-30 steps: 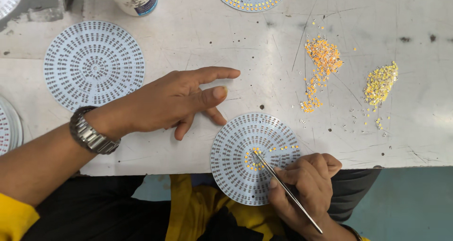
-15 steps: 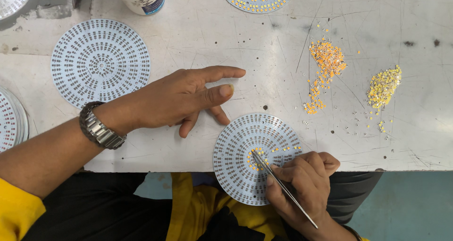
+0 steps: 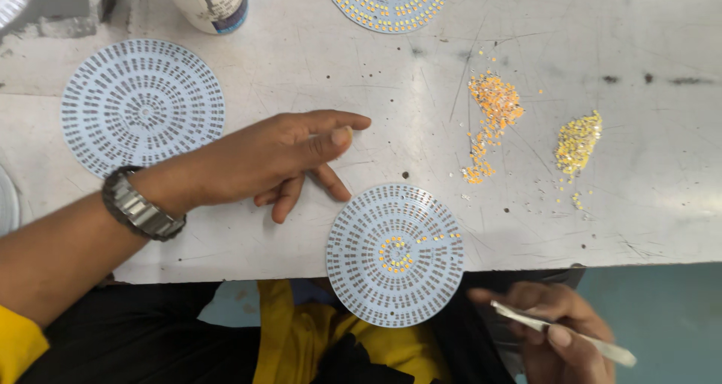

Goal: The person uses tweezers to pick up small yellow LED components from a pile on the table and places them into designated spots on a circular LED board. The left hand stabilizes the board while the right hand performs the placement.

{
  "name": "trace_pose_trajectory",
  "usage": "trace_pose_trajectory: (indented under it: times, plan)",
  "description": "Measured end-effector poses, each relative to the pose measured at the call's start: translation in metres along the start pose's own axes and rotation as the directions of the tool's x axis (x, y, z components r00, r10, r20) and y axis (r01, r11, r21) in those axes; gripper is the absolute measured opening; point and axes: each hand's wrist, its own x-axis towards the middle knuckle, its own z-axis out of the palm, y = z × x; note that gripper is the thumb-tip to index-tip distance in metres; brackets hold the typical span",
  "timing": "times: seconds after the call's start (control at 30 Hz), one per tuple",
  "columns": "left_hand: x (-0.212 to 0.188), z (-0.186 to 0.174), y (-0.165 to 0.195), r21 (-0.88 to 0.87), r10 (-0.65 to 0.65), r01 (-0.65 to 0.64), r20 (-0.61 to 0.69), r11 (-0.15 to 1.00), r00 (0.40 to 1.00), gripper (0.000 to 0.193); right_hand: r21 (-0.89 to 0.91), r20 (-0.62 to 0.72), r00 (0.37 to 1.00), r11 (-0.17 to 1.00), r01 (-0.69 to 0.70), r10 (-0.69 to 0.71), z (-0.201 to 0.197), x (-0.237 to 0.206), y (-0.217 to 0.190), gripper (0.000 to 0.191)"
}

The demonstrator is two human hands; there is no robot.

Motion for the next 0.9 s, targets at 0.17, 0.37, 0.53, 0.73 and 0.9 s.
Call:
trace_pose_trajectory:
  times: [0.17, 0.37, 0.53, 0.73, 0.9]
  plan:
    - [-0.004, 0.0, 0.002, -0.008, -0.067, 0.067, 0.019, 0.998, 0.998, 0.096, 0.402, 0.122, 0.96, 0.872, -0.281, 0.253, -0.002, 0.008, 0.006, 0.022]
    - [-0.016, -0.011, 0.01, -0.024, -0.002, 0.001, -0.036, 1.0, 0.999, 0.095, 0.386, 0.157, 0.961, 0.881, -0.272, 0.228, 0.019, 0.029, 0.004, 0.021]
    - [-0.015, -0.019, 0.016, -0.032, -0.059, 0.055, -0.142, 0.998, 0.988, 0.101, 0.308, 0.234, 0.946, 0.906, -0.292, 0.225, 0.022, 0.057, 0.0, 0.02]
    - [-0.013, -0.018, -0.003, -0.12, -0.157, 0.14, -0.143, 0.983, 0.977, 0.105, -0.2, 0.079, 0.995, 0.979, -0.043, 0.059, -0.005, 0.055, -0.019, 0.017]
    - [-0.01, -0.017, -0.037, -0.274, -0.246, 0.201, -0.142, 0.941, 0.959, 0.089, -0.778, -0.143, 0.927, 0.619, 0.111, -0.346, -0.031, 0.057, -0.022, 0.005]
